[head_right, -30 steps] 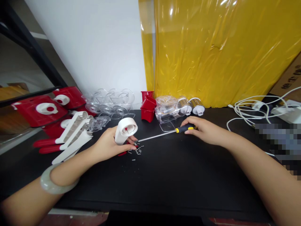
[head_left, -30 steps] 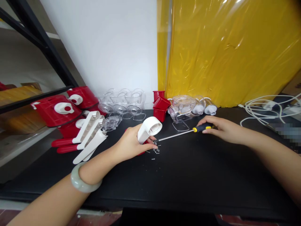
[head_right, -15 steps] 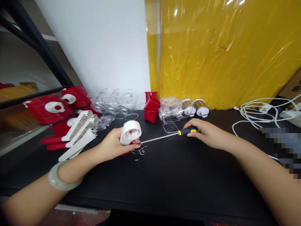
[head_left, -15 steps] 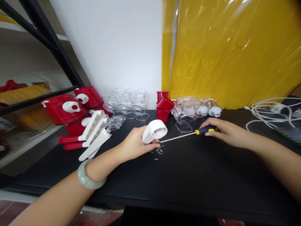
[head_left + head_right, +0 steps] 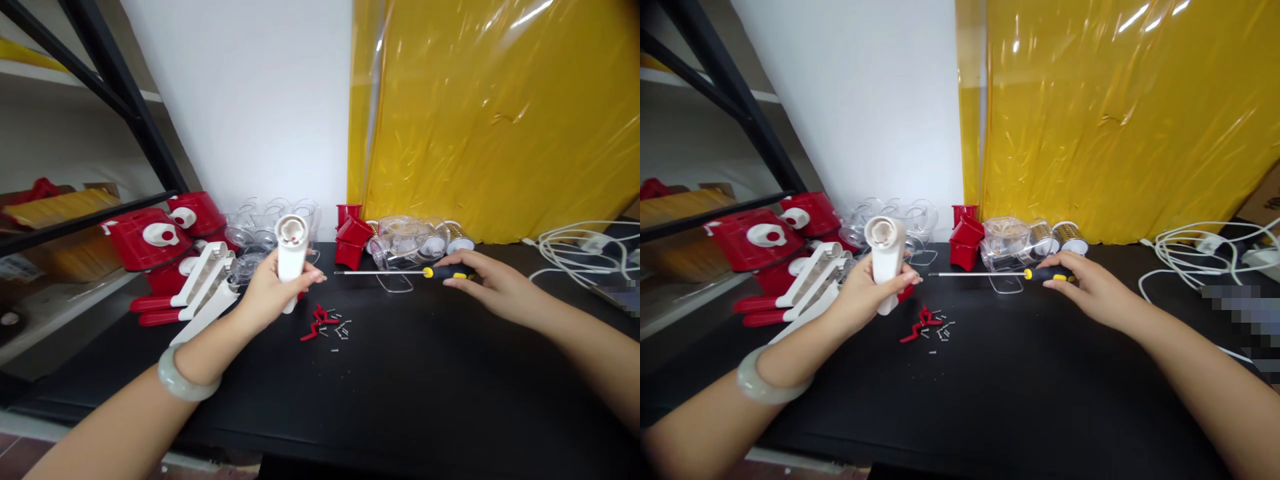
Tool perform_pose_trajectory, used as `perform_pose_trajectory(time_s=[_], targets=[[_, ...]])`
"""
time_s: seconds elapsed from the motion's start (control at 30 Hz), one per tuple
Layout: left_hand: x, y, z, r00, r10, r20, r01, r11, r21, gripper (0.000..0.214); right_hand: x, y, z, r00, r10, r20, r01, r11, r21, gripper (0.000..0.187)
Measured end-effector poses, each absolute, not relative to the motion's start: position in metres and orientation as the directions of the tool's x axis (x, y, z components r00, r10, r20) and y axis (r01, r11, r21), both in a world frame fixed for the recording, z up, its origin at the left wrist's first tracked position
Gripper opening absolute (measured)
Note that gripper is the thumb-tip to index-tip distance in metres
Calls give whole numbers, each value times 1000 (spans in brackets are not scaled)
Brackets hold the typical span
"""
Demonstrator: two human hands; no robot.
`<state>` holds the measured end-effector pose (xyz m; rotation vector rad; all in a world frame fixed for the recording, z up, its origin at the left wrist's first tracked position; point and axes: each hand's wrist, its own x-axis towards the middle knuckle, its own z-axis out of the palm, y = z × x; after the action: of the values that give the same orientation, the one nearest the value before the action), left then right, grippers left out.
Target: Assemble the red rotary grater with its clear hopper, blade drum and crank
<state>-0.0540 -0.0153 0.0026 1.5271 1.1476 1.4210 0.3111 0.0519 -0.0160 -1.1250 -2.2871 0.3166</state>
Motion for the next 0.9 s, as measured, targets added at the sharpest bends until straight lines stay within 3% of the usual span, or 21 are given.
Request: perform_pose_trajectory(time_s=[0.13,0.27,0.43,0.9], targets=[[-58,-14,9,-95,958,271,-176,-284,943,44,303,45,-16,-474,732,490,629,671,-392,25],[-59,-17,9,-27,981,192,-297,-192,936,49,299,39,-18,-483,640,597,593,741,-315,26],[-60,-19,5,54,980,192,-339,-163,927,47,298,36,-18,-505,571,647,575,782,-242,29],[-58,-25,7,167,967,194,-351,-125,928,47,294,28,-14,-494,515,701,580,795,-177,27]])
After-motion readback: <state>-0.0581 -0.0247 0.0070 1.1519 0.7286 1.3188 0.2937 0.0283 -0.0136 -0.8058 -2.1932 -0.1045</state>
